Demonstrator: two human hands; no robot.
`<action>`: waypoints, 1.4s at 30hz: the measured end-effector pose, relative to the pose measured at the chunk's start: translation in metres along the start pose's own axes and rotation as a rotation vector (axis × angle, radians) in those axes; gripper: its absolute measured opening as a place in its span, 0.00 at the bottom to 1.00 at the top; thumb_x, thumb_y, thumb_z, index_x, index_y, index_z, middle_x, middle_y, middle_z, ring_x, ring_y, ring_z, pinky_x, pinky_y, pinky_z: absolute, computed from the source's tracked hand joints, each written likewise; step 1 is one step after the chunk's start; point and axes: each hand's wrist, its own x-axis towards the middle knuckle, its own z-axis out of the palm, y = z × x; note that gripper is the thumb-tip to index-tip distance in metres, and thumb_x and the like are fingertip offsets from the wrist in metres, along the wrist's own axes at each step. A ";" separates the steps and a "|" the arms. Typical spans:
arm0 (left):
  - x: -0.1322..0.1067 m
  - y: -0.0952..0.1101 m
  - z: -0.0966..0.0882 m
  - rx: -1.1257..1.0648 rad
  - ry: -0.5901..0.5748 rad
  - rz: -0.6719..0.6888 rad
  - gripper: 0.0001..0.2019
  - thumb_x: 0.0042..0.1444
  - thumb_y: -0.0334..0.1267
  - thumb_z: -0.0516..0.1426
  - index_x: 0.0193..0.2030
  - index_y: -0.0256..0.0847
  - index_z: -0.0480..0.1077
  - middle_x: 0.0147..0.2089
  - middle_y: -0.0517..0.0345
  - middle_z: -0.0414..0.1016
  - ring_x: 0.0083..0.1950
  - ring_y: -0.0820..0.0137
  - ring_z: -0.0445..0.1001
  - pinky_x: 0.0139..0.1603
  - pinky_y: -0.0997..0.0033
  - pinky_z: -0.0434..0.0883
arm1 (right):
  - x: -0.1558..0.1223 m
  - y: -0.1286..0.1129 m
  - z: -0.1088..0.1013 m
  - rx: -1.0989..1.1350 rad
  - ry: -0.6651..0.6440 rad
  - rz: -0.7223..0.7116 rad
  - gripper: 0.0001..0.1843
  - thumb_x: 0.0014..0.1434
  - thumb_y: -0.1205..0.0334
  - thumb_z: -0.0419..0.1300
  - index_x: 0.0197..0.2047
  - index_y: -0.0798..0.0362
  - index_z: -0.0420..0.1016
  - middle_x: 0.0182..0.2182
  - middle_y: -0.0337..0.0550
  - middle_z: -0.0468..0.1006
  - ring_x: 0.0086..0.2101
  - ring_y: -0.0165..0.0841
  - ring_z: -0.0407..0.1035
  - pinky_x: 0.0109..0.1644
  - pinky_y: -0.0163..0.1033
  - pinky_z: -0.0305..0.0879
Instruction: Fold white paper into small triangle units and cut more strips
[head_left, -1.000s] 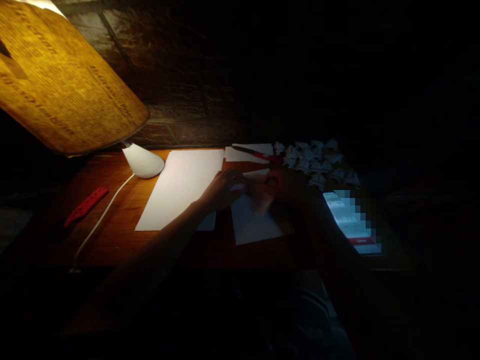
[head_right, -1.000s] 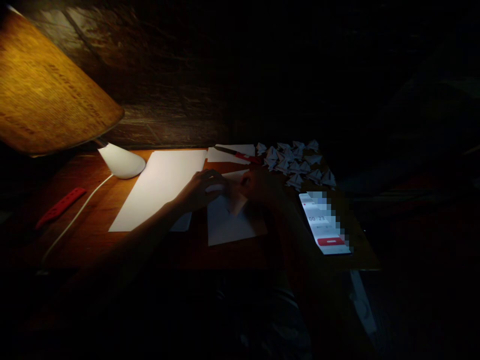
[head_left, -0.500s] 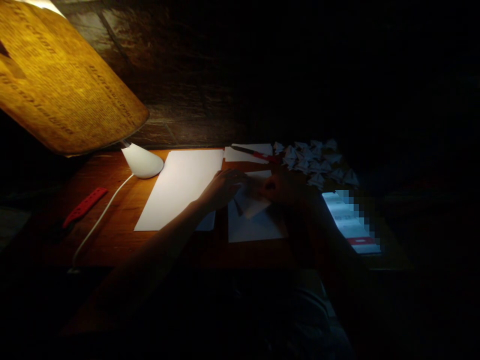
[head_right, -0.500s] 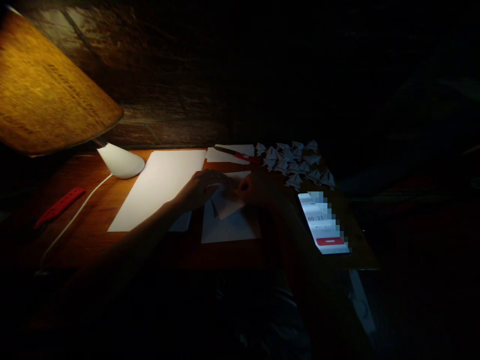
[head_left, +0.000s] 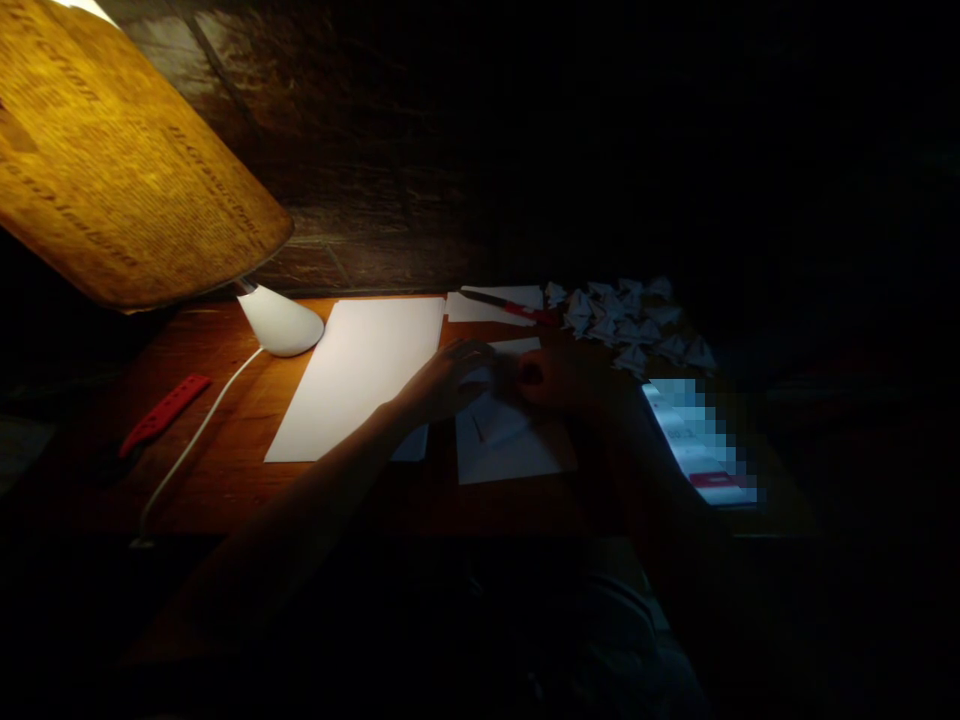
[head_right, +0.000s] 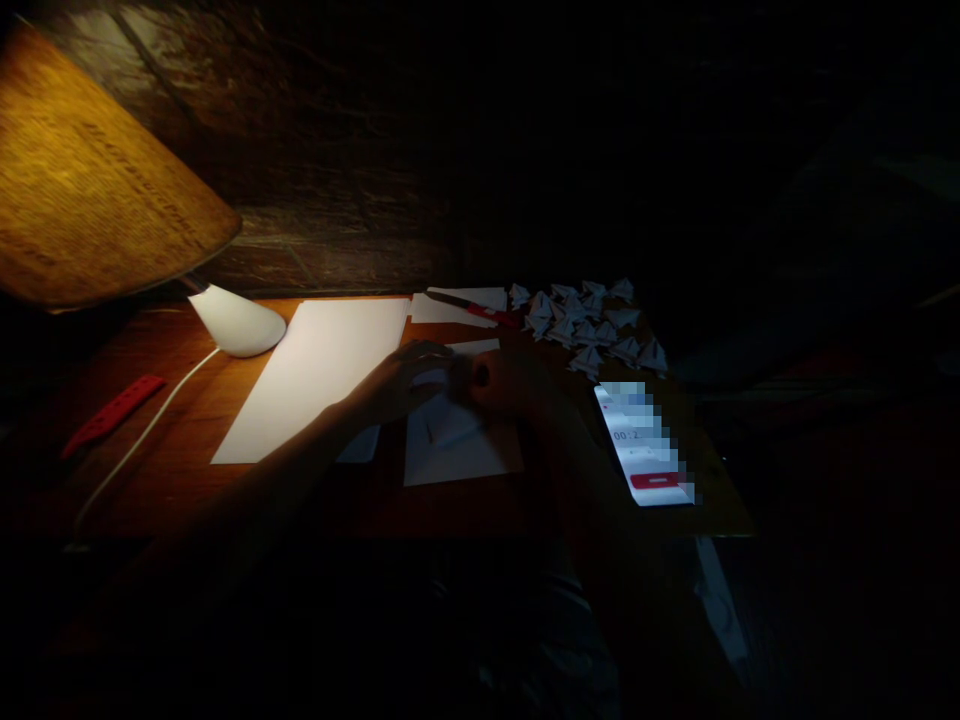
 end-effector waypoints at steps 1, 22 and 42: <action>0.000 0.001 0.000 -0.001 -0.009 -0.002 0.17 0.65 0.31 0.61 0.60 0.42 0.77 0.63 0.46 0.78 0.65 0.56 0.75 0.65 0.46 0.78 | 0.000 0.000 0.000 0.002 -0.007 -0.002 0.09 0.61 0.58 0.67 0.41 0.54 0.83 0.38 0.47 0.85 0.34 0.34 0.73 0.37 0.37 0.60; -0.005 0.009 -0.006 0.039 -0.106 0.005 0.25 0.66 0.41 0.64 0.68 0.43 0.67 0.69 0.41 0.69 0.70 0.51 0.70 0.68 0.42 0.74 | -0.010 -0.022 -0.016 -0.113 -0.091 0.053 0.13 0.61 0.50 0.69 0.39 0.51 0.83 0.36 0.44 0.84 0.32 0.33 0.70 0.35 0.38 0.53; -0.019 0.013 0.001 0.235 -0.305 0.055 0.35 0.78 0.52 0.47 0.82 0.33 0.46 0.84 0.32 0.43 0.86 0.49 0.41 0.82 0.41 0.51 | -0.007 -0.009 -0.002 -0.015 -0.054 0.011 0.14 0.57 0.51 0.72 0.37 0.51 0.79 0.32 0.40 0.82 0.31 0.32 0.69 0.33 0.37 0.52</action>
